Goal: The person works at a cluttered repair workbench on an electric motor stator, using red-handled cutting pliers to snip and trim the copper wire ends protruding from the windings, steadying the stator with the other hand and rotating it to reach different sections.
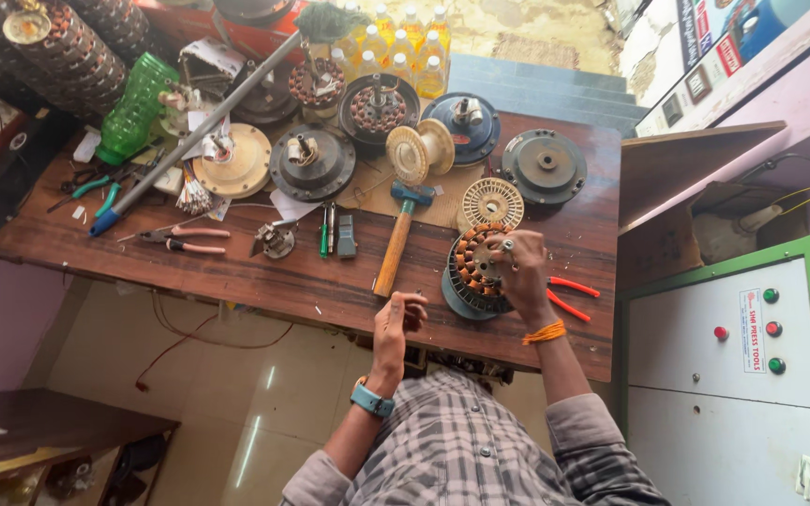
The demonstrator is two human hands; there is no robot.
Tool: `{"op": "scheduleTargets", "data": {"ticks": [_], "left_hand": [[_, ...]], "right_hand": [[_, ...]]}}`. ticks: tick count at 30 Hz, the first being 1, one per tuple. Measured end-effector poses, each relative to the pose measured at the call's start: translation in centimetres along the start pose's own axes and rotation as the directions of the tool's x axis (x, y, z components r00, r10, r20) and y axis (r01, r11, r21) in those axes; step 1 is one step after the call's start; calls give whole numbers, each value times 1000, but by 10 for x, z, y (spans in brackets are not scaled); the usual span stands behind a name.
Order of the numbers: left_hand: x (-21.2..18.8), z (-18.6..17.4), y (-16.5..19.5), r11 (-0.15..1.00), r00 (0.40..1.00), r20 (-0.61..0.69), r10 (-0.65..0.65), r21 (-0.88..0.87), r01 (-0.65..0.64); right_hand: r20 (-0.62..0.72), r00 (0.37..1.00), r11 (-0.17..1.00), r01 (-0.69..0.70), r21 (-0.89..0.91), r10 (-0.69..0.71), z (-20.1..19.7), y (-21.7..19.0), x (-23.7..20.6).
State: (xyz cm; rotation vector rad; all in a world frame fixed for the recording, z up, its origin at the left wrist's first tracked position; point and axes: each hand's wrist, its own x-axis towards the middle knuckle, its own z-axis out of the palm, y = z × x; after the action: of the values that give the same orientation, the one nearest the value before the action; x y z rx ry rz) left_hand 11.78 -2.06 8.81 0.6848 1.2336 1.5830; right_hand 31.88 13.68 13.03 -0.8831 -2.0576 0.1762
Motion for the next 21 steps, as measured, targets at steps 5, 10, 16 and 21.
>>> {"op": "scheduleTargets", "data": {"ticks": [5,10,16,21], "left_hand": [[17,25,23,912,989,111,95,388,-131],[36,57,44,816,957,232,171,511,-270],[50,77,58,507,834,452,316,662,-551],[61,85,56,243,700,653,288,657,-713]], "right_hand": [[1,952,853,-273,445,305,-33,12,-24],[193,818,698,-566,438,543,-55,22,-56],[158,912,885,-407,224,379,-52,45,-80],[146,875,885,-441,-152,461,-58,75,-90]]}}
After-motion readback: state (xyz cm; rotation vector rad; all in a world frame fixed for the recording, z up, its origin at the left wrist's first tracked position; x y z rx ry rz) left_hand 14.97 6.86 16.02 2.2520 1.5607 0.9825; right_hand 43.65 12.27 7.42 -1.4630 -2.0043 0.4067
